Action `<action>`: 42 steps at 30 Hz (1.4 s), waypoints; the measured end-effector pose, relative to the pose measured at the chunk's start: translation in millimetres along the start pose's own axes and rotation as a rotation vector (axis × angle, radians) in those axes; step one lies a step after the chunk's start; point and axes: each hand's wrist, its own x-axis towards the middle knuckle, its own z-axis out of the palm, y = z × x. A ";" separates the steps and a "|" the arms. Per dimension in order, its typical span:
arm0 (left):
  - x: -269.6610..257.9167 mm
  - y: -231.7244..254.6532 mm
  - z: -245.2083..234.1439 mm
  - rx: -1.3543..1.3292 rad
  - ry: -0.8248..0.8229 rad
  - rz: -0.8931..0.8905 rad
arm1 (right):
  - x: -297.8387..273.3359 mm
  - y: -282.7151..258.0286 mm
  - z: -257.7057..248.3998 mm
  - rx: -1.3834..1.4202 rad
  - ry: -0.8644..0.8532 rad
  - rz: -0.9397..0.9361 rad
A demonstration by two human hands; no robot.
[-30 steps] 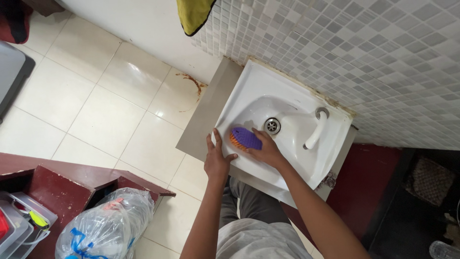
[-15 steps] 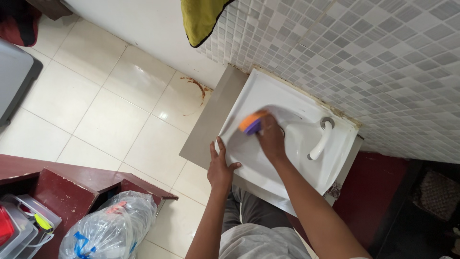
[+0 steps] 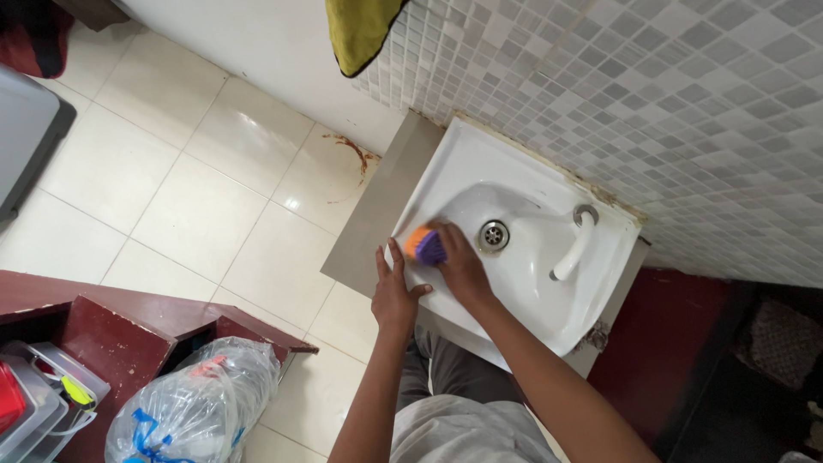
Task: The person scrubs the interior surfaces, the rim, and the base of the faucet of a white sink by hand using a purple brush.
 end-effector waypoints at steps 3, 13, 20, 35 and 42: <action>3.5 -5.5 6.1 -0.005 0.057 0.056 | -5.7 -6.3 -7.5 -0.040 -0.167 0.001; 0.1 -6.2 3.3 0.007 0.018 0.032 | -48.1 79.1 -62.5 -0.108 -0.745 0.301; -0.8 -5.0 3.6 0.046 0.013 0.028 | -110.1 109.6 -101.6 -0.188 -0.714 0.493; 19.3 -28.9 -4.8 0.062 -0.129 0.083 | -31.4 13.0 -21.7 0.346 -0.294 0.251; 8.7 -18.3 -9.9 0.071 -0.129 0.047 | -25.5 -11.5 -32.7 0.097 -0.217 0.149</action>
